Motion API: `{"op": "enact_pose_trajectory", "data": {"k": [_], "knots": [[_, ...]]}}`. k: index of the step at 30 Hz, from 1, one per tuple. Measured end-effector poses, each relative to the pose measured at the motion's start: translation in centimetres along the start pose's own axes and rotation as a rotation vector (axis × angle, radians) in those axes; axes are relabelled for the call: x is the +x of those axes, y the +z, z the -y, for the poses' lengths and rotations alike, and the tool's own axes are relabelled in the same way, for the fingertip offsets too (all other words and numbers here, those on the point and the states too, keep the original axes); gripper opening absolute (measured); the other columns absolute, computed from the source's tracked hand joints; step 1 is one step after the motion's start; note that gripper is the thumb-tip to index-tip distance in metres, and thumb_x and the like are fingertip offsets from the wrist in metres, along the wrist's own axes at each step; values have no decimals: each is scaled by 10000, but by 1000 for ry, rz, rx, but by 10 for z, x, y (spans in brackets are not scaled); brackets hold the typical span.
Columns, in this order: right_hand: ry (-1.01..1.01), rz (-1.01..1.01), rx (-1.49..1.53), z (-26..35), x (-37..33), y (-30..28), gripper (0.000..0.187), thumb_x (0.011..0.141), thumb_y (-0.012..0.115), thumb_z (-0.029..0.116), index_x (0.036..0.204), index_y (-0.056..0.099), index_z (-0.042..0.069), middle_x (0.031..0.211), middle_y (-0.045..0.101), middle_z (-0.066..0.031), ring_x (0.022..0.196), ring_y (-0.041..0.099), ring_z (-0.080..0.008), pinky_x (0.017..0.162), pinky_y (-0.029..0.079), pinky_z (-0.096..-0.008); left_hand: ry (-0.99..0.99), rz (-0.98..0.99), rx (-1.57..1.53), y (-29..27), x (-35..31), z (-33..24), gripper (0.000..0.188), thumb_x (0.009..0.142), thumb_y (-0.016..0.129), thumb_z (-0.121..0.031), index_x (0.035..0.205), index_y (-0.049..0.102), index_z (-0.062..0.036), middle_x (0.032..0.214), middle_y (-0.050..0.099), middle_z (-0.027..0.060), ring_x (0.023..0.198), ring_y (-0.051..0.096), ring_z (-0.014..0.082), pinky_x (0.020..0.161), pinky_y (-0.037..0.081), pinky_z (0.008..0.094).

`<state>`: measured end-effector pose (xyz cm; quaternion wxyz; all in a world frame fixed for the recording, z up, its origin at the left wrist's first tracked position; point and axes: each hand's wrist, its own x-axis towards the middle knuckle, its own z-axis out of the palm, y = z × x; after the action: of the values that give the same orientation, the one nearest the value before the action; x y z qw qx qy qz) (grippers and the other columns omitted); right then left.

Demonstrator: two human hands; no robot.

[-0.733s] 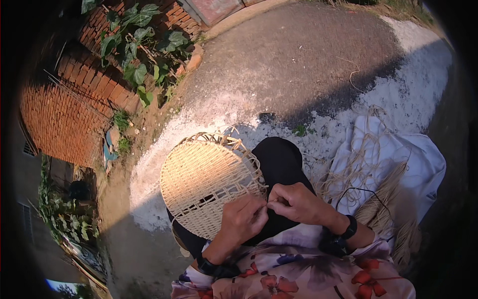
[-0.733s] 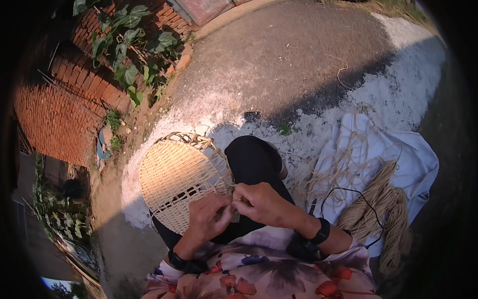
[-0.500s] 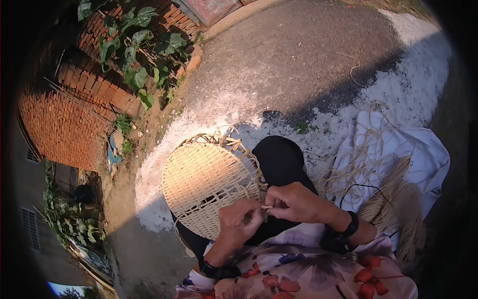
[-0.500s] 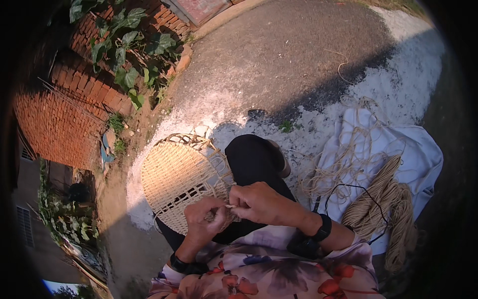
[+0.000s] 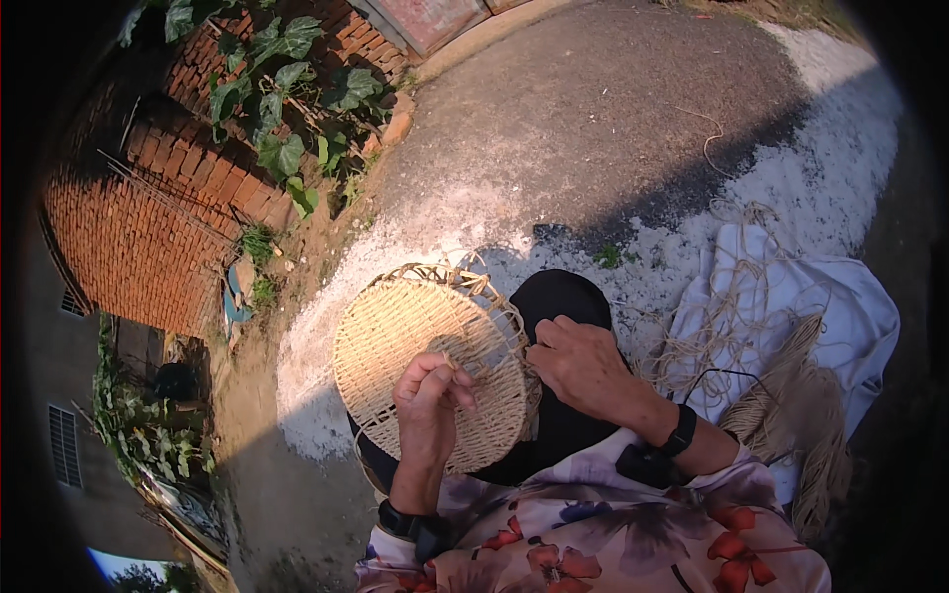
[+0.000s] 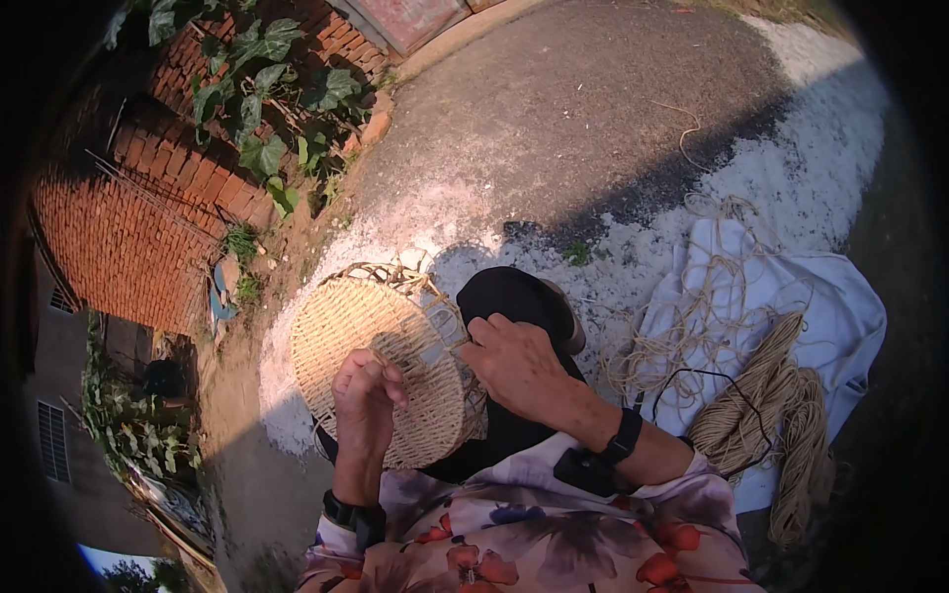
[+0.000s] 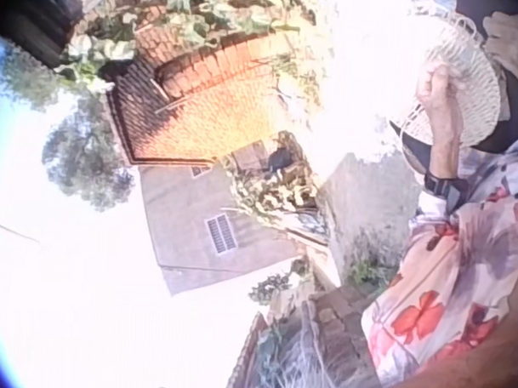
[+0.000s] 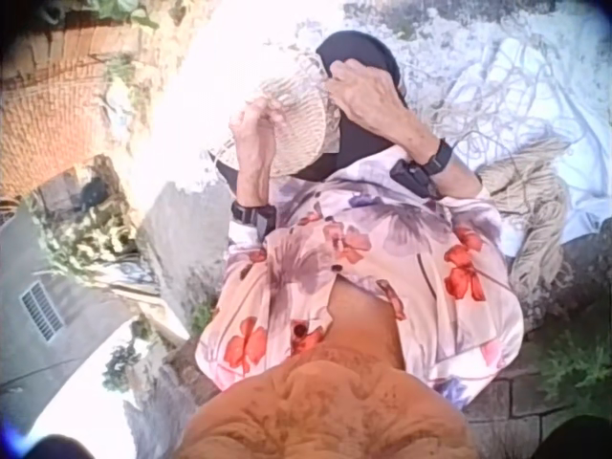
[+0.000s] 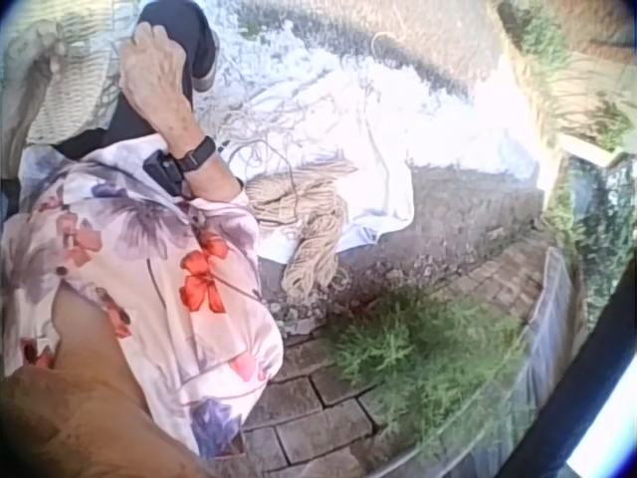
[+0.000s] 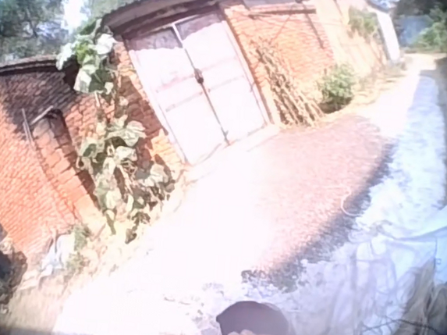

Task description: Weaving and finishing the edges of a circular bamboo basket or tray by hand.

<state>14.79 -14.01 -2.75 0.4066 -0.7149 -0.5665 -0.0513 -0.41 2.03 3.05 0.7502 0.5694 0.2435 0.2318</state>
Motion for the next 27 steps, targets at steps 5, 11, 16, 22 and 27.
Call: {"op": "enact_pose_trajectory", "data": {"k": [5, 11, 16, 22, 27], "knots": [[159, -135, 271, -4, 1, -7, 84, 780, 644, 43, 820, 571, 36, 782, 528, -76, 740, 569, -288, 612, 465, -407, -1, -8, -29, 0, 2, 1, 85, 954, 537, -60, 975, 604, -12, 819, 652, 102, 599, 609, 135, 555, 534, 277], [326, -89, 613, 7, 4, -2, 74, 883, 621, 10, 927, 561, 2, 814, 599, -63, 676, 628, -152, 589, 489, -315, -22, -21, -73, 1, 9, -2, 91, 956, 528, -72, 942, 601, -21, 798, 636, 72, 592, 583, 112, 551, 511, 255], [454, -169, 1043, 11, 6, 26, 61, 944, 598, 52, 958, 576, -3, 845, 644, -43, 724, 630, -69, 622, 522, -244, -69, 74, 305, 2, 16, 4, 113, 952, 561, -103, 877, 619, -41, 756, 637, 49, 571, 562, 98, 530, 482, 243], [517, -100, 1131, 10, 5, 25, 56, 956, 596, 38, 986, 579, -7, 879, 644, -41, 769, 637, -69, 672, 543, -224, -134, 74, 239, 10, 19, 3, 106, 967, 584, -87, 899, 630, -19, 770, 652, 47, 582, 597, 80, 535, 500, 215], [528, -109, 1252, 10, 4, 29, 69, 943, 603, 15, 1009, 595, -5, 898, 638, -35, 783, 638, -68, 688, 541, -222, -123, 106, 315, 17, 17, 7, 105, 962, 598, -112, 902, 632, -33, 772, 657, 45, 570, 598, 85, 530, 493, 209]]}}
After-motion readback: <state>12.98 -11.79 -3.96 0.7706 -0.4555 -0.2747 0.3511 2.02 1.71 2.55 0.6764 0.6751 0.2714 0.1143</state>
